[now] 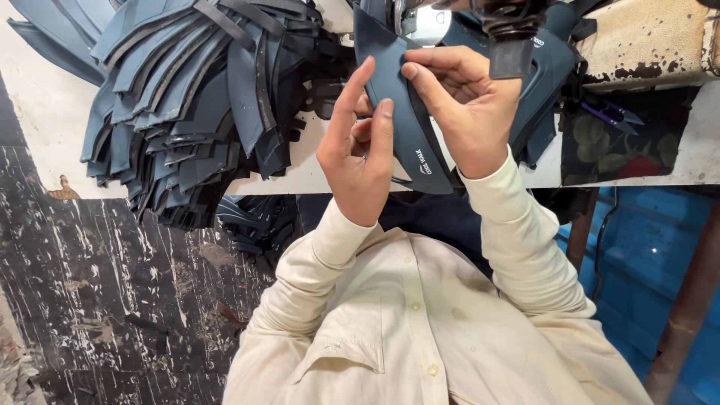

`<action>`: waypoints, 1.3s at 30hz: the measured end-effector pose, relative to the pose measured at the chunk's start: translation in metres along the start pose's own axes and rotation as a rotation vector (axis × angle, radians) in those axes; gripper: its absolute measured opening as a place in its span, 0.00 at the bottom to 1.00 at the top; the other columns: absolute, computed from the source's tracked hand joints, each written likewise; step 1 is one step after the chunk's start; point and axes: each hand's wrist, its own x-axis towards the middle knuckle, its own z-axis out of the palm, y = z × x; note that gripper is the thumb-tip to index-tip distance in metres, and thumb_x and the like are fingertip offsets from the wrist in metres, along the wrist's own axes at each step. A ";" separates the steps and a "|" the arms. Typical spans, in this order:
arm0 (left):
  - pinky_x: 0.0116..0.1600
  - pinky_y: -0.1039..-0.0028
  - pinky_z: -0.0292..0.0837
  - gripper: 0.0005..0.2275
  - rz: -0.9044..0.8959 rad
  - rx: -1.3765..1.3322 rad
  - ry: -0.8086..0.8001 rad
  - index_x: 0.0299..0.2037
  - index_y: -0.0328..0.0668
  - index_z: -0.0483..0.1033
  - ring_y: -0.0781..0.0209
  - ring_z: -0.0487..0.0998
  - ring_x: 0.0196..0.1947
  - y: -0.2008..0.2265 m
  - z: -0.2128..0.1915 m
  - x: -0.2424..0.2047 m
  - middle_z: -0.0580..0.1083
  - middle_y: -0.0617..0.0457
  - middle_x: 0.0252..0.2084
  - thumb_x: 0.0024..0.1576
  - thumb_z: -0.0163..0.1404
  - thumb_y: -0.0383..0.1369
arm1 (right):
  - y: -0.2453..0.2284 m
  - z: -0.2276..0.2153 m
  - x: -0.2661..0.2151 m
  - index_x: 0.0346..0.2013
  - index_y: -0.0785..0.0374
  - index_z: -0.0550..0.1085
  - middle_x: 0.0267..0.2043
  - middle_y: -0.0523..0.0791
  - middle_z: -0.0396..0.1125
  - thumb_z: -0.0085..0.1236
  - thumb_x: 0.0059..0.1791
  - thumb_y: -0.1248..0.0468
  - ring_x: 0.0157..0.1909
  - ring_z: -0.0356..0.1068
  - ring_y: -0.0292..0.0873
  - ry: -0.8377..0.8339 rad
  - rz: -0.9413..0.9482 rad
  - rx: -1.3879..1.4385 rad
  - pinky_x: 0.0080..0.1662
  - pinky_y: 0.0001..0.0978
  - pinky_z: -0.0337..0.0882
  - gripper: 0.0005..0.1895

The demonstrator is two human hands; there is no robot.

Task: Stitching together various pre-cut components to form a shoe upper using an industrial sewing machine.

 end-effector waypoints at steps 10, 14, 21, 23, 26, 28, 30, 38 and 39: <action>0.41 0.87 0.74 0.17 0.054 -0.004 0.036 0.69 0.41 0.68 0.78 0.68 0.34 -0.016 0.008 0.010 0.67 0.59 0.41 0.72 0.52 0.19 | -0.002 -0.002 0.009 0.54 0.73 0.77 0.49 0.46 0.75 0.59 0.59 0.77 0.50 0.76 0.35 -0.015 -0.022 -0.012 0.52 0.22 0.76 0.09; 0.44 0.86 0.76 0.22 0.020 -0.155 -0.061 0.74 0.42 0.57 0.76 0.76 0.39 0.008 0.007 0.004 0.73 0.57 0.46 0.72 0.47 0.19 | -0.010 -0.001 0.012 0.54 0.73 0.77 0.48 0.47 0.75 0.59 0.59 0.77 0.49 0.76 0.36 -0.026 -0.027 -0.048 0.53 0.23 0.77 0.09; 0.49 0.76 0.74 0.15 0.174 0.269 -0.181 0.57 0.36 0.67 0.65 0.77 0.39 0.028 -0.016 -0.009 0.70 0.40 0.60 0.61 0.52 0.18 | -0.009 -0.002 0.013 0.54 0.72 0.77 0.48 0.47 0.76 0.59 0.59 0.76 0.50 0.77 0.36 -0.050 -0.056 -0.077 0.53 0.24 0.79 0.09; 0.46 0.76 0.74 0.13 0.135 0.276 -0.177 0.53 0.35 0.68 0.65 0.77 0.37 0.028 -0.021 -0.001 0.71 0.41 0.59 0.59 0.53 0.18 | -0.009 -0.002 0.012 0.54 0.72 0.77 0.47 0.47 0.76 0.59 0.59 0.76 0.49 0.77 0.36 -0.047 -0.055 -0.080 0.51 0.23 0.78 0.09; 0.47 0.78 0.72 0.17 0.099 0.304 -0.183 0.58 0.35 0.68 0.66 0.76 0.36 0.022 -0.030 0.011 0.73 0.50 0.46 0.60 0.55 0.19 | -0.009 0.000 0.013 0.53 0.72 0.78 0.46 0.47 0.76 0.60 0.58 0.76 0.48 0.76 0.35 -0.037 -0.057 -0.066 0.49 0.22 0.76 0.09; 0.50 0.79 0.71 0.22 0.094 0.324 -0.197 0.67 0.35 0.68 0.68 0.74 0.36 0.017 -0.035 0.020 0.75 0.58 0.35 0.62 0.55 0.21 | -0.009 0.000 0.012 0.53 0.72 0.78 0.46 0.47 0.76 0.60 0.58 0.76 0.47 0.76 0.35 -0.026 -0.050 -0.052 0.48 0.22 0.75 0.09; 0.52 0.82 0.71 0.21 0.103 0.282 -0.231 0.68 0.37 0.68 0.71 0.74 0.36 0.014 -0.039 0.031 0.75 0.59 0.33 0.65 0.55 0.21 | -0.007 0.001 0.012 0.53 0.72 0.78 0.46 0.46 0.76 0.60 0.58 0.76 0.48 0.76 0.35 -0.030 -0.057 -0.027 0.49 0.22 0.76 0.09; 0.50 0.84 0.71 0.18 0.100 0.195 -0.334 0.67 0.37 0.68 0.74 0.74 0.39 0.005 -0.041 0.069 0.74 0.58 0.36 0.68 0.54 0.20 | -0.007 0.006 0.010 0.51 0.71 0.79 0.45 0.45 0.76 0.62 0.57 0.75 0.46 0.75 0.33 0.018 -0.061 -0.094 0.49 0.22 0.76 0.08; 0.50 0.85 0.71 0.18 0.100 0.169 -0.340 0.67 0.37 0.68 0.74 0.73 0.39 0.003 -0.040 0.072 0.73 0.58 0.37 0.68 0.53 0.20 | -0.006 0.006 0.010 0.51 0.71 0.79 0.45 0.45 0.76 0.62 0.57 0.75 0.46 0.75 0.33 0.020 -0.081 -0.102 0.50 0.23 0.77 0.08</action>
